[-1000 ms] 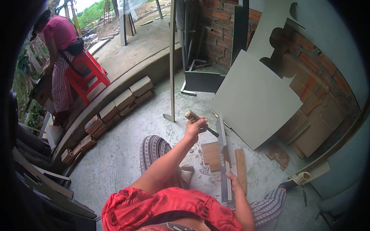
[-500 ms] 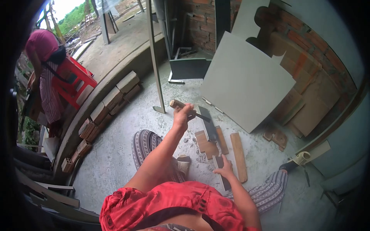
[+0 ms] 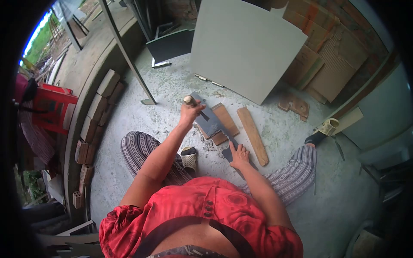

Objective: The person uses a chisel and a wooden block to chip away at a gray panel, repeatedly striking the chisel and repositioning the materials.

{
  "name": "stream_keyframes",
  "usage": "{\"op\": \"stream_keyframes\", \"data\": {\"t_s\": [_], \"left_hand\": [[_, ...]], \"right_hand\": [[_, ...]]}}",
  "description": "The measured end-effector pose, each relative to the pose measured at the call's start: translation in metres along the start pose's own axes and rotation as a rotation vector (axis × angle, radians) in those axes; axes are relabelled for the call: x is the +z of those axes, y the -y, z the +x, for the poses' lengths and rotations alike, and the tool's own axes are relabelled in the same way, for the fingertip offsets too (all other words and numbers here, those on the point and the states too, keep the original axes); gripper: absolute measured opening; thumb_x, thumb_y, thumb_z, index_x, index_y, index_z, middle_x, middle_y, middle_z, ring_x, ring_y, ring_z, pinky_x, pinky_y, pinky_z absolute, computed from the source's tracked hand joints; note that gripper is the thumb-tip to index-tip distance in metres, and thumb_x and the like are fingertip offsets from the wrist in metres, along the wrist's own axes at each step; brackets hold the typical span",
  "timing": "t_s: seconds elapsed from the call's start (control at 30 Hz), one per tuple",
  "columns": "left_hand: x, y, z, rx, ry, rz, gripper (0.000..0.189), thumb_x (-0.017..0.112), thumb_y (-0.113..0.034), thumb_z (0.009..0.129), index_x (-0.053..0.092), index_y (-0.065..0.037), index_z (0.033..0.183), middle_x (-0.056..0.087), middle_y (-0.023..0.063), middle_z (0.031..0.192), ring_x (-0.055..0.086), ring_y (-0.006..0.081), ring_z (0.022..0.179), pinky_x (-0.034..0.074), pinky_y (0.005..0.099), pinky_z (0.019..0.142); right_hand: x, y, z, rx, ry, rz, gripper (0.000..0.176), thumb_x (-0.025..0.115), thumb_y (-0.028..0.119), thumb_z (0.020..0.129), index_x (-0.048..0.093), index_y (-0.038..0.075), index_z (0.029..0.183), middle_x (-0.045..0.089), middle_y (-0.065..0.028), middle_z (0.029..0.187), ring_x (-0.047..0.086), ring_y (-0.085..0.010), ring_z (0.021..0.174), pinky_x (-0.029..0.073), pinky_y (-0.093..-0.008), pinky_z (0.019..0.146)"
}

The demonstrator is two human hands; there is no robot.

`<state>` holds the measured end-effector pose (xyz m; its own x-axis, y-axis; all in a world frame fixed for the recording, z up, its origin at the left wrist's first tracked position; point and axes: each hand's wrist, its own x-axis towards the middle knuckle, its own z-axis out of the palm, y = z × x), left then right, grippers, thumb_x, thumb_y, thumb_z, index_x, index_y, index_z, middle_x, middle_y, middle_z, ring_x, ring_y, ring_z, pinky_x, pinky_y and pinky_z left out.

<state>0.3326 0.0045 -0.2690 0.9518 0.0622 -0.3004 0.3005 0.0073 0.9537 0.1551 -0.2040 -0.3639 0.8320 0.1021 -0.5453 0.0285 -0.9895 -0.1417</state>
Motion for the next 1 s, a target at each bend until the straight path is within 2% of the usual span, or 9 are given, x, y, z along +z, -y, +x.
{"op": "stream_keyframes", "data": {"t_s": [0.13,0.23,0.27,0.33,0.4,0.47,0.8,0.93,1.0], "left_hand": [[0.008,0.017,-0.006,0.079,0.044,0.17,0.027,0.076,-0.014,0.061,0.057,-0.005,0.079,0.061,0.0051,0.072,0.057,0.0143,0.066,0.046,0.0305,0.063],[0.009,0.018,-0.007,0.103,0.046,0.258,0.032,0.075,-0.02,0.061,0.056,-0.003,0.081,0.061,0.0073,0.072,0.058,0.0196,0.067,0.046,0.0334,0.065],[0.01,0.015,-0.01,0.1,0.072,0.221,0.034,0.075,-0.021,0.061,0.056,-0.003,0.082,0.061,0.0083,0.074,0.058,0.0204,0.069,0.046,0.0338,0.066],[0.012,0.028,-0.004,0.106,0.076,0.244,0.035,0.075,-0.022,0.061,0.057,-0.003,0.083,0.062,0.009,0.075,0.059,0.0204,0.07,0.047,0.0336,0.067],[0.012,0.031,-0.008,0.102,0.095,0.255,0.035,0.075,-0.023,0.062,0.058,-0.003,0.085,0.062,0.009,0.076,0.06,0.0204,0.071,0.047,0.0336,0.067],[0.012,0.031,-0.011,0.09,0.122,0.255,0.035,0.075,-0.023,0.062,0.058,-0.004,0.087,0.063,0.0086,0.077,0.06,0.0207,0.071,0.047,0.0338,0.068],[0.015,0.021,-0.023,0.158,0.204,0.42,0.041,0.074,-0.028,0.059,0.059,-0.005,0.09,0.064,0.0153,0.084,0.061,0.0316,0.082,0.048,0.0374,0.075],[0.012,0.027,-0.014,0.101,0.228,0.429,0.041,0.074,-0.029,0.059,0.06,-0.008,0.092,0.065,0.0124,0.083,0.062,0.0284,0.08,0.048,0.0364,0.073],[0.009,0.023,-0.01,0.087,0.215,0.481,0.037,0.076,-0.029,0.06,0.061,-0.007,0.086,0.065,0.0114,0.078,0.063,0.0254,0.072,0.049,0.0354,0.068]], "right_hand": [[-0.021,-0.011,0.01,-0.017,-0.179,0.271,0.088,0.072,0.039,0.068,0.026,0.016,0.139,0.037,-0.019,0.127,0.037,-0.0376,0.119,0.033,-0.0506,0.095],[-0.024,-0.039,0.018,0.213,-0.434,0.22,0.088,0.073,0.03,0.068,0.023,0.015,0.139,0.036,-0.0183,0.128,0.037,-0.0368,0.119,0.033,-0.0497,0.096],[-0.043,-0.04,0.007,0.355,-0.384,0.265,0.088,0.072,0.022,0.066,0.022,0.013,0.138,0.038,-0.0186,0.126,0.04,-0.0366,0.117,0.035,-0.0473,0.096],[-0.004,-0.08,0.025,0.562,-0.361,0.214,0.088,0.076,0.018,0.061,0.025,0.013,0.133,0.039,-0.0167,0.125,0.039,-0.0354,0.119,0.039,-0.0463,0.093],[0.011,-0.1,0.025,0.705,-0.12,0.254,0.08,0.076,0.017,0.06,0.033,0.012,0.127,0.041,-0.0152,0.126,0.043,-0.0338,0.118,0.042,-0.0456,0.093],[0.018,-0.106,0.02,0.723,-0.023,0.239,0.076,0.077,0.019,0.059,0.038,0.009,0.122,0.044,-0.0148,0.125,0.047,-0.0331,0.115,0.044,-0.0442,0.092],[-0.013,-0.092,0.007,0.689,-0.05,0.328,0.07,0.078,0.018,0.056,0.044,0.004,0.115,0.057,-0.017,0.112,0.057,-0.0318,0.105,0.046,-0.0423,0.089],[0.011,-0.114,0.011,0.566,-0.167,0.73,0.054,0.072,0.007,0.054,0.05,-0.005,0.102,0.06,-0.0235,0.096,0.059,-0.0377,0.092,0.048,-0.0431,0.077],[0.026,-0.119,0.013,0.488,-0.22,1.083,0.047,0.068,0.006,0.057,0.051,-0.01,0.097,0.06,-0.0209,0.092,0.06,-0.0308,0.083,0.048,-0.0391,0.072]]}}
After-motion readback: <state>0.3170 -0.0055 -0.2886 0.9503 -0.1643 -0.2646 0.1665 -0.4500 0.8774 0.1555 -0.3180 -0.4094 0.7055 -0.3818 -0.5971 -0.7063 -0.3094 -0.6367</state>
